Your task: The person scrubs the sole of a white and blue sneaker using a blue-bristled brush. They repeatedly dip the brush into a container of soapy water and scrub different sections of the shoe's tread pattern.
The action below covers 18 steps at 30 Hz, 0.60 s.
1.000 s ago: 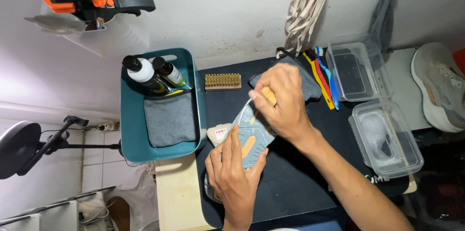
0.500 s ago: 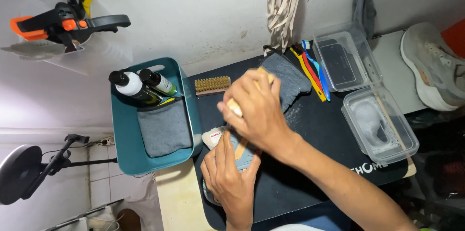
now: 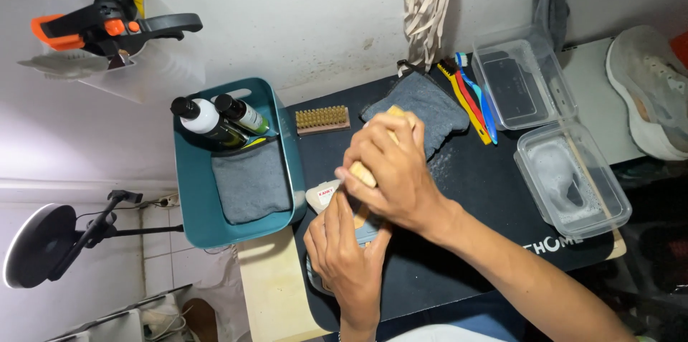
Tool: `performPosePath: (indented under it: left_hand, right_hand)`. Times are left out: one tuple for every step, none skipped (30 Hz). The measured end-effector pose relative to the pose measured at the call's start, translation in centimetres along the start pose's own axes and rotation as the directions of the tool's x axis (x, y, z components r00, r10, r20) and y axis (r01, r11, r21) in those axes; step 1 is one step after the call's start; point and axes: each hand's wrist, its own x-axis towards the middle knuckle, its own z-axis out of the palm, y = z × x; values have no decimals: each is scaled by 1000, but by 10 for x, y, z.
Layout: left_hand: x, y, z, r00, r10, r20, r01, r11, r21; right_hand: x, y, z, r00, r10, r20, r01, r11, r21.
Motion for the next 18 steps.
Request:
performPosePath:
  left_hand:
    - [5, 4, -2, 1000, 5, -4, -5, 1000, -2]
    - [10, 7, -4, 998, -3, -62, 2, 1000, -24]
    - [13, 11, -8, 993, -19, -113, 14, 999, -41]
    - [13, 8, -6, 994, -20, -111, 16, 999, -37]
    - [10, 5, -6, 999, -11, -49, 10, 1000, -27]
    - [6, 2, -6, 1000, -2, 14, 3, 1000, -18]
    - [6, 2, -6, 1000, -5, 8, 5, 1000, -17]
    - [5, 4, -7, 1000, -5, -2, 5, 1000, -10]
    - [5, 5, -8, 1000, -4, -13, 4, 1000, -5]
    - [9, 7, -8, 1000, -5, -19, 5, 1000, -4]
    - [10, 7, -10, 1000, -13, 0, 13, 1000, -4]
    - [10, 8, -12, 1000, -20, 20, 20, 1000, -5]
    - [10, 6, -13, 1000, -14, 17, 14, 1000, -7]
    - [12, 5, -14, 997, -40, 58, 41, 999, -8]
    - [11, 4, -16, 992, -73, 102, 74, 997, -2]
    - [13, 2, -21, 992, -74, 103, 74, 997, 0]
    - [16, -1, -25, 979, -97, 178, 108, 993, -52]
    - [20, -3, -28, 960, -115, 255, 145, 984, -100]
  right_hand:
    - [-5, -4, -1, 1000, -2, -6, 2, 1000, -3]
    - [-11, -9, -3, 993, -118, 24, 116, 992, 58]
    - [-18, -15, -4, 972, -231, 51, 223, 966, 130]
    - [-17, -2, -3, 972, -230, 51, 221, 966, 135]
    - [-19, 10, -1, 974, -223, 31, 219, 971, 91]
    - [-21, 21, 0, 976, -217, 10, 216, 975, 46]
    - [-18, 26, -1, 975, -223, 9, 222, 974, 48]
    - [-15, 31, -3, 998, -66, 18, 65, 995, 80]
    - [-11, 36, -6, 995, 90, 31, -93, 990, 110]
    - [-8, 43, -8, 996, 84, 30, -87, 990, 110]
    - [-11, 47, -9, 964, 257, 61, -264, 939, 219]
    - [-13, 51, -11, 902, 417, 112, -430, 845, 318]
    - [-20, 52, -11, 903, 416, 106, -427, 847, 317]
    - [-26, 54, -12, 866, 498, 42, -449, 738, 504]
    - [-33, 54, -13, 813, 582, 8, -435, 598, 674]
    - [-37, 53, -15, 813, 583, 9, -435, 596, 675]
    - [-42, 52, -17, 752, 660, 9, -390, 433, 813]
    - [-47, 52, -20, 685, 728, 28, -311, 257, 915]
